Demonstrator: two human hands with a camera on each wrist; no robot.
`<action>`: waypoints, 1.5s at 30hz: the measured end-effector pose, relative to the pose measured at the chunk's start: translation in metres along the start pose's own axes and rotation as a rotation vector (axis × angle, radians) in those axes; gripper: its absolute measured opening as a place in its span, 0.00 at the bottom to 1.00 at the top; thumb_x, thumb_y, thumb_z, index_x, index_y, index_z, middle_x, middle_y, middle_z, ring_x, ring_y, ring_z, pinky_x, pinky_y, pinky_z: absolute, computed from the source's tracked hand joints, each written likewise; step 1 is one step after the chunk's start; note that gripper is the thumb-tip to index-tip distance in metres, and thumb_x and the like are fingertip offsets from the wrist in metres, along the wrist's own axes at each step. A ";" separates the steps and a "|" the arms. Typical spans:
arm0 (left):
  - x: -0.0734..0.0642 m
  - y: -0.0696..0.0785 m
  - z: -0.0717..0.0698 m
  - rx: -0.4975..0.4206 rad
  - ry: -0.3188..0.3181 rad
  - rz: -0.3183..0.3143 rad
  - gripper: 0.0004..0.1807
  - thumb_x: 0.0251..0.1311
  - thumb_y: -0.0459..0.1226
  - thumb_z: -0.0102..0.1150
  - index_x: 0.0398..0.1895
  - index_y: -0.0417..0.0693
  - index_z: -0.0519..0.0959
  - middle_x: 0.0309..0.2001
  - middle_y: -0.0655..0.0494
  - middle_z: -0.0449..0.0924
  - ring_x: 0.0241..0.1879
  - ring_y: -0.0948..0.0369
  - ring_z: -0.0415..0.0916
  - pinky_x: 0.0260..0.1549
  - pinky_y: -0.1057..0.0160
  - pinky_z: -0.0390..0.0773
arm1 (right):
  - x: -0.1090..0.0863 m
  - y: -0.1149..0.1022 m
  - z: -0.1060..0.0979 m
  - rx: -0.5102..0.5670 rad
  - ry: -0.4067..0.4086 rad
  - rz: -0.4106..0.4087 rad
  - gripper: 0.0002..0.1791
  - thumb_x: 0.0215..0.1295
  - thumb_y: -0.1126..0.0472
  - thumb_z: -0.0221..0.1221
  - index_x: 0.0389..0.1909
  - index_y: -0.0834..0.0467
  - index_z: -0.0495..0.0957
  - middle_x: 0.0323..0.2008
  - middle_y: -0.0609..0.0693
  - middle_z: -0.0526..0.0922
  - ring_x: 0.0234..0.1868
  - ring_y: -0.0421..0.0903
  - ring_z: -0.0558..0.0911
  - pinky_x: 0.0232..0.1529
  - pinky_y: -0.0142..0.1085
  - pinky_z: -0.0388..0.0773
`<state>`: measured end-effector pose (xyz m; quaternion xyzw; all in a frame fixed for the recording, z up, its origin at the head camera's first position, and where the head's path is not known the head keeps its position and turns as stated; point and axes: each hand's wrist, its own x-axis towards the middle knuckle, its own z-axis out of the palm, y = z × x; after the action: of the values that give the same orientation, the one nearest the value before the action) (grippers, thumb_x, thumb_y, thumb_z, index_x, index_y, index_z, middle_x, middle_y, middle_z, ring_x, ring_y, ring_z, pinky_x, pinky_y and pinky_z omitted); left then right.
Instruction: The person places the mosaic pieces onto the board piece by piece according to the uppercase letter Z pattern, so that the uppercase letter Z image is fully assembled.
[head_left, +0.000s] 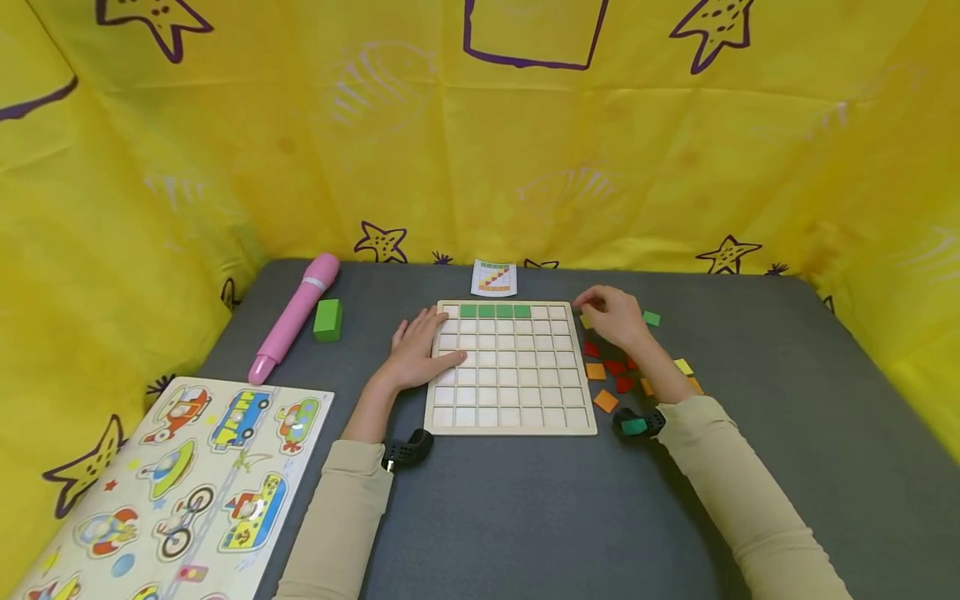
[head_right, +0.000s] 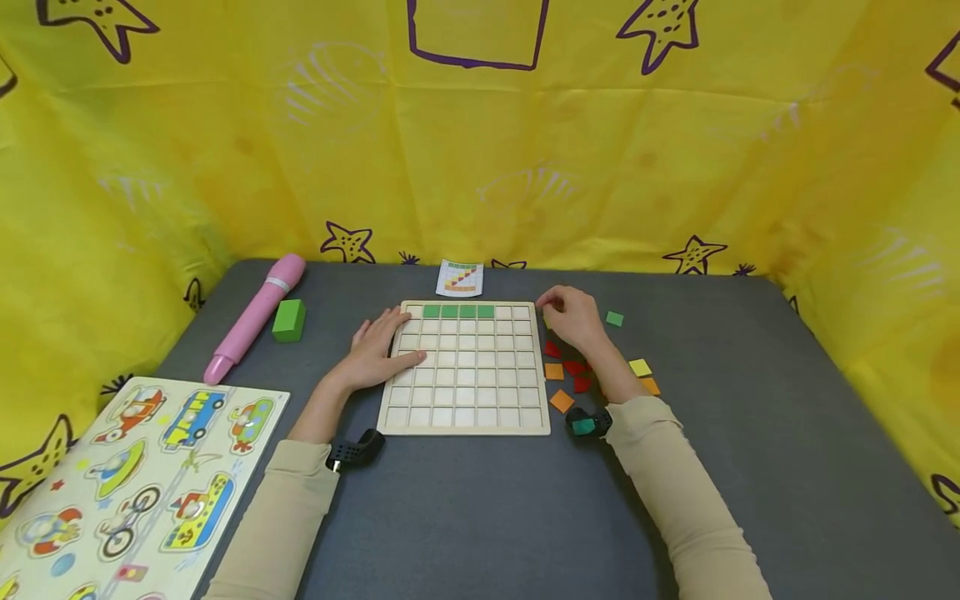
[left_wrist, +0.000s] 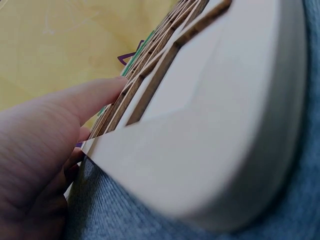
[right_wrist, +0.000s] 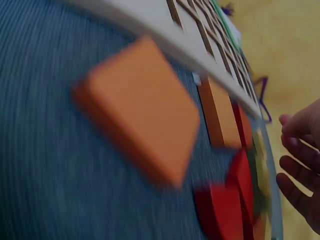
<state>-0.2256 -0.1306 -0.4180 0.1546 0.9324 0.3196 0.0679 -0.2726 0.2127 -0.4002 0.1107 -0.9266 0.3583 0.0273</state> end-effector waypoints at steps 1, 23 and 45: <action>0.000 0.000 0.000 -0.003 0.003 0.001 0.44 0.63 0.52 0.57 0.75 0.39 0.54 0.77 0.40 0.42 0.76 0.48 0.35 0.69 0.44 0.31 | -0.002 0.006 -0.005 -0.011 0.009 0.009 0.11 0.71 0.64 0.53 0.45 0.64 0.81 0.48 0.62 0.79 0.47 0.58 0.78 0.46 0.50 0.74; 0.003 -0.003 0.001 0.008 -0.007 -0.008 0.44 0.64 0.54 0.56 0.75 0.41 0.54 0.77 0.42 0.42 0.76 0.49 0.35 0.69 0.44 0.31 | -0.023 0.045 -0.043 -0.092 0.014 0.166 0.23 0.65 0.65 0.58 0.59 0.71 0.70 0.53 0.71 0.73 0.54 0.66 0.72 0.55 0.59 0.68; 0.002 -0.002 0.002 0.002 -0.003 0.001 0.44 0.64 0.53 0.56 0.75 0.40 0.54 0.77 0.41 0.42 0.76 0.48 0.35 0.69 0.44 0.31 | 0.007 -0.008 0.008 0.182 -0.068 0.192 0.19 0.65 0.59 0.63 0.55 0.59 0.79 0.49 0.59 0.79 0.48 0.55 0.75 0.47 0.44 0.73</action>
<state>-0.2273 -0.1304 -0.4208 0.1555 0.9325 0.3186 0.0691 -0.2774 0.2004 -0.3994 0.0355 -0.8969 0.4382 -0.0485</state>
